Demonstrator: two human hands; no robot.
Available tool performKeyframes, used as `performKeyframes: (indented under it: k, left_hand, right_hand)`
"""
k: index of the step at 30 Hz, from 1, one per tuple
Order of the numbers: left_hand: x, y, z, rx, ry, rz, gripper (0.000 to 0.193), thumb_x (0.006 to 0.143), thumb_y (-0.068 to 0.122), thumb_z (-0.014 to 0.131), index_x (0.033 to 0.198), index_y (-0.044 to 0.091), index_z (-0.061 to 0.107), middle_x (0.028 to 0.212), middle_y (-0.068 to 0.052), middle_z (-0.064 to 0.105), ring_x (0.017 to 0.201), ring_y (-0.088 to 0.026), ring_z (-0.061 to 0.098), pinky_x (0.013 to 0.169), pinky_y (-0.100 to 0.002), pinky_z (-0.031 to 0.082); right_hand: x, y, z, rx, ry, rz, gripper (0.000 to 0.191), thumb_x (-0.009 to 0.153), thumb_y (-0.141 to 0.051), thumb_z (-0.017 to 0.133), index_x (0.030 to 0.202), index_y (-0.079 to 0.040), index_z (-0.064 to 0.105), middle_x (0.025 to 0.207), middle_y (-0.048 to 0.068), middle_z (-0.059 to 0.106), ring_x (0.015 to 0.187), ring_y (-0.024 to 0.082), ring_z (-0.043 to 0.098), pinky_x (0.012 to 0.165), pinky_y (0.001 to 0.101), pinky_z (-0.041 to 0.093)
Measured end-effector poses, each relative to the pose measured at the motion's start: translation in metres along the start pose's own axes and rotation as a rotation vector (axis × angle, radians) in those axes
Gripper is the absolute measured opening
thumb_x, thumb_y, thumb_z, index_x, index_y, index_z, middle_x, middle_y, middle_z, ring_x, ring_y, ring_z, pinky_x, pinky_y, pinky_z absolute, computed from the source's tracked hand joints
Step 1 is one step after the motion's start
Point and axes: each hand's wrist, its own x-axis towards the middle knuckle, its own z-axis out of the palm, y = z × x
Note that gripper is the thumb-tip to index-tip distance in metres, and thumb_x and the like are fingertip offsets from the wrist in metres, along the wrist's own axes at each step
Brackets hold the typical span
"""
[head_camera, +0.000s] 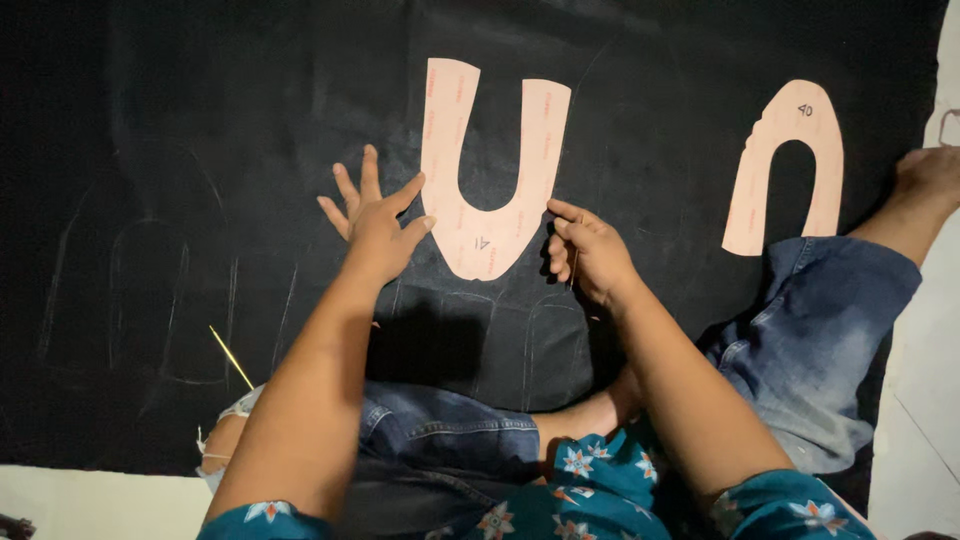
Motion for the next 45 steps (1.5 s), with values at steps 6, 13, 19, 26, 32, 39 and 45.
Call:
performKeyframes:
  k: [6,13,19,26,32,39,45]
  left_hand:
    - [0.002,0.002,0.000,0.048,-0.052,-0.054,0.057,0.082,0.038,0.078,0.137,0.033,0.066,0.172,-0.013,0.006,0.154,-0.045,-0.013,0.116,-0.069,-0.015]
    - [0.003,0.003,0.000,0.060,-0.060,-0.058,0.057,0.082,0.038,0.078,0.137,0.033,0.066,0.172,-0.012,0.005,0.154,-0.045,-0.014,0.116,-0.069,-0.015]
    - [0.003,0.004,0.000,0.070,-0.067,-0.067,0.056,0.084,0.037,0.077,0.138,0.033,0.065,0.171,-0.012,0.004,0.154,-0.045,-0.015,0.116,-0.070,-0.015]
    - [0.002,0.004,-0.002,0.055,-0.067,-0.050,0.056,0.084,0.037,0.077,0.139,0.033,0.065,0.172,-0.013,0.004,0.154,-0.046,-0.015,0.116,-0.070,-0.015]
    - [0.000,0.005,-0.003,0.060,-0.069,-0.052,0.056,0.084,0.037,0.076,0.139,0.033,0.064,0.172,-0.013,0.004,0.153,-0.046,-0.015,0.115,-0.071,-0.015]
    - [-0.001,0.007,-0.004,0.068,-0.086,-0.053,0.056,0.086,0.037,0.075,0.140,0.033,0.063,0.171,-0.014,0.003,0.153,-0.047,-0.015,0.115,-0.071,-0.015]
    - [0.000,0.007,-0.002,0.106,-0.084,-0.054,0.057,0.086,0.037,0.075,0.141,0.035,0.061,0.172,-0.013,0.003,0.153,-0.046,-0.014,0.116,-0.071,-0.014]
  right_hand:
    - [-0.001,-0.001,0.001,-0.021,0.006,0.015,0.050,0.102,-0.014,0.052,0.149,0.001,0.047,0.072,0.002,0.065,0.054,0.011,0.060,0.049,0.0255,0.050]
    - [-0.004,-0.004,0.004,-0.032,0.004,0.006,0.050,0.103,-0.013,0.051,0.150,0.003,0.046,0.073,0.004,0.065,0.054,0.011,0.060,0.050,0.0258,0.050]
    - [-0.006,-0.006,0.006,-0.036,0.014,0.007,0.050,0.103,-0.013,0.051,0.150,0.003,0.045,0.073,0.004,0.065,0.055,0.011,0.060,0.050,0.0259,0.051]
    - [-0.006,-0.006,0.008,-0.016,0.019,0.007,0.049,0.103,-0.013,0.051,0.149,0.003,0.047,0.074,0.003,0.065,0.054,0.011,0.060,0.049,0.0255,0.050]
    - [-0.008,-0.006,0.009,-0.012,0.011,-0.014,0.049,0.103,-0.013,0.051,0.149,0.004,0.046,0.074,0.003,0.065,0.055,0.010,0.060,0.050,0.0251,0.051]
    - [-0.008,-0.007,0.011,-0.028,0.012,-0.022,0.050,0.104,-0.013,0.051,0.150,0.005,0.045,0.075,0.004,0.065,0.055,0.011,0.061,0.049,0.0251,0.051]
    - [-0.010,-0.007,0.011,-0.043,0.011,-0.027,0.051,0.103,-0.014,0.051,0.150,0.005,0.044,0.075,0.004,0.066,0.056,0.011,0.062,0.050,0.0249,0.052]
